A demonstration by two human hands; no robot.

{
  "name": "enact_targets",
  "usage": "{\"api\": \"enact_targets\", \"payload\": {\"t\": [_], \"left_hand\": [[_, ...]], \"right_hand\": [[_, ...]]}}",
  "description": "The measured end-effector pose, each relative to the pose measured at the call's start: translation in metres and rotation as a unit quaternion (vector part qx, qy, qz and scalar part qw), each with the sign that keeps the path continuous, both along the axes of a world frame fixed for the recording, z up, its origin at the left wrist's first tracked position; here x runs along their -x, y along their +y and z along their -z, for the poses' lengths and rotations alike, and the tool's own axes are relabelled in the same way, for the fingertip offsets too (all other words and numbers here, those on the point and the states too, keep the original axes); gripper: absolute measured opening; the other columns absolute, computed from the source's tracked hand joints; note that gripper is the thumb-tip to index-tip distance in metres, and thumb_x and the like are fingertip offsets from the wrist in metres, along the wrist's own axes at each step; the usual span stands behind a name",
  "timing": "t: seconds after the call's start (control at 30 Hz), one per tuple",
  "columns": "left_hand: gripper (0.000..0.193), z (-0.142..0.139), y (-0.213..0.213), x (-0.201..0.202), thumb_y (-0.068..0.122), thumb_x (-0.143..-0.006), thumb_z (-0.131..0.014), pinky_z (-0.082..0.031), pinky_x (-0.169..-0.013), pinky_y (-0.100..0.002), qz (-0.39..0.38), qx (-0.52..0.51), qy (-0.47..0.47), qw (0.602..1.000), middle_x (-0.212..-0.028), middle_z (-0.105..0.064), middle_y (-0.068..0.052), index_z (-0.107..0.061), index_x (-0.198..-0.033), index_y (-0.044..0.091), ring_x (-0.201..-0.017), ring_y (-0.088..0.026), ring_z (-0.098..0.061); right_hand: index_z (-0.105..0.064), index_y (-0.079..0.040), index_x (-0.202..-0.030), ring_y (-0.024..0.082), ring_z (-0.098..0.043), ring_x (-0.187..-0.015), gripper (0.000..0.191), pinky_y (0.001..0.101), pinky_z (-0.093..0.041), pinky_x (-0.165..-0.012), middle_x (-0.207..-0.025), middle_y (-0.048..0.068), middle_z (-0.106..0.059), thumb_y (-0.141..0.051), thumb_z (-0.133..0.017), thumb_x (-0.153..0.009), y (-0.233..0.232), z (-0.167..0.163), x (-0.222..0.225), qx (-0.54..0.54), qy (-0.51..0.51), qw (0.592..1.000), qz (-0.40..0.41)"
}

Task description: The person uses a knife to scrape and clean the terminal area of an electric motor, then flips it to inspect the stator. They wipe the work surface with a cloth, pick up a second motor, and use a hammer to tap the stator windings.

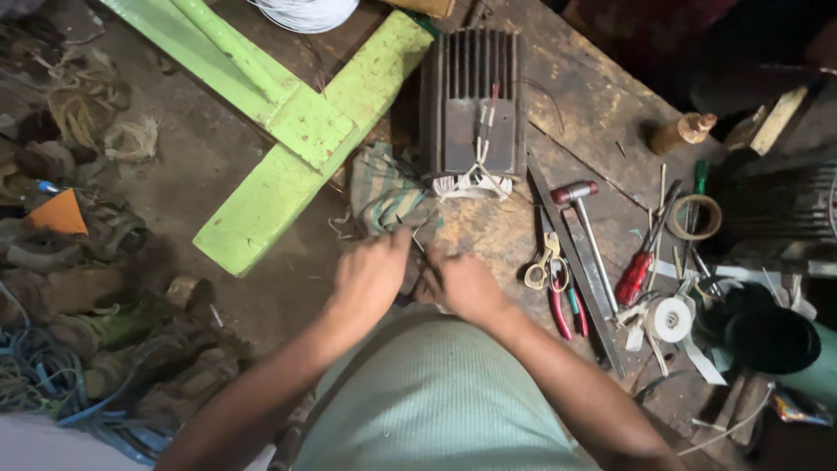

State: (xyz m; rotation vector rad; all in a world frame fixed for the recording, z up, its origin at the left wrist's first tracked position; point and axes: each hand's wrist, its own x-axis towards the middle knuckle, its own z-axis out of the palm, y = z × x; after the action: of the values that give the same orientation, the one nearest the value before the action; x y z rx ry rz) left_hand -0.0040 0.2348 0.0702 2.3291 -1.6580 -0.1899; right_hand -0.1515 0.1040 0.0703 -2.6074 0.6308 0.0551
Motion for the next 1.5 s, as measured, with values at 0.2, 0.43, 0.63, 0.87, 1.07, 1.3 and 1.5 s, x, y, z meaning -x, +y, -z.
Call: {"api": "enact_targets", "payload": {"t": [0.2,0.43,0.63,0.87,1.07,1.3,1.5], "left_hand": [[0.023,0.0,0.017,-0.011,0.008,-0.093,-0.061,-0.058,-0.063,-0.049,-0.01,0.043,0.144,0.989,-0.096,-0.073,-0.019,-0.064,-0.114,0.015,-0.077,-0.041,-0.072],[0.037,-0.024,0.02,-0.016,0.003,-0.085,-0.057,-0.059,-0.055,-0.049,0.042,0.05,0.026,0.998,-0.107,-0.072,-0.022,-0.062,-0.119,0.017,-0.068,-0.039,-0.073],[0.033,-0.035,0.015,-0.014,0.007,-0.088,-0.059,-0.058,-0.053,-0.04,0.062,-0.018,-0.073,0.995,-0.084,-0.07,-0.012,-0.063,-0.12,0.011,-0.065,-0.029,-0.073],[0.022,-0.023,-0.028,0.02,0.029,-0.087,-0.057,-0.056,-0.078,-0.036,-0.031,-0.093,-0.227,0.969,-0.079,-0.076,-0.005,-0.073,-0.094,0.015,-0.084,-0.021,-0.074],[0.024,0.003,-0.107,0.003,0.014,-0.101,-0.051,-0.058,-0.069,-0.046,-0.037,-0.086,0.014,0.995,-0.087,-0.075,-0.018,-0.071,-0.107,0.002,-0.085,-0.034,-0.075],[0.026,-0.009,-0.016,-0.003,0.026,-0.103,-0.054,-0.055,-0.074,-0.045,-0.066,0.038,0.392,0.917,-0.079,-0.077,-0.009,-0.069,-0.097,0.006,-0.081,-0.032,-0.073],[0.018,-0.024,0.016,-0.001,0.017,-0.1,-0.054,-0.057,-0.064,-0.043,-0.066,0.101,0.349,0.929,-0.075,-0.072,-0.012,-0.067,-0.104,0.007,-0.071,-0.031,-0.074]], "right_hand": [[-0.059,-0.007,-0.107,0.037,-0.068,-0.062,0.017,0.0493,-0.053,-0.055,-0.073,0.017,-0.069,-0.022,-0.058,-0.1,-0.003,-0.014,0.007,0.014,-0.171,0.983,0.06],[-0.059,-0.001,-0.115,0.04,-0.067,-0.052,0.036,0.0527,-0.052,-0.05,-0.063,0.019,-0.068,-0.031,-0.065,-0.095,0.003,0.006,-0.006,0.079,0.006,0.994,0.073],[-0.063,-0.007,-0.109,0.043,-0.067,-0.063,0.025,0.0544,-0.053,-0.057,-0.072,0.02,-0.069,-0.03,-0.064,-0.1,0.003,0.008,-0.006,0.038,-0.069,0.992,0.099],[-0.061,-0.008,-0.117,0.041,-0.068,-0.058,0.029,0.0526,-0.052,-0.054,-0.064,0.02,-0.067,-0.026,-0.063,-0.096,0.008,-0.013,0.007,-0.039,-0.068,0.994,0.071],[-0.054,-0.005,-0.103,0.034,-0.071,-0.058,0.02,0.0454,-0.053,-0.055,-0.064,0.013,-0.069,-0.025,-0.056,-0.105,-0.02,-0.046,0.036,-0.103,-0.166,0.951,0.238],[-0.054,-0.006,-0.102,0.037,-0.069,-0.063,0.026,0.0466,-0.052,-0.055,-0.073,0.014,-0.068,-0.026,-0.069,-0.093,-0.001,-0.028,0.023,0.016,-0.194,0.977,0.09],[-0.056,-0.007,-0.099,0.04,-0.066,-0.057,0.04,0.0497,-0.05,-0.049,-0.073,0.017,-0.067,-0.034,-0.079,-0.079,0.016,-0.013,0.003,0.067,-0.155,0.984,0.057]]}}
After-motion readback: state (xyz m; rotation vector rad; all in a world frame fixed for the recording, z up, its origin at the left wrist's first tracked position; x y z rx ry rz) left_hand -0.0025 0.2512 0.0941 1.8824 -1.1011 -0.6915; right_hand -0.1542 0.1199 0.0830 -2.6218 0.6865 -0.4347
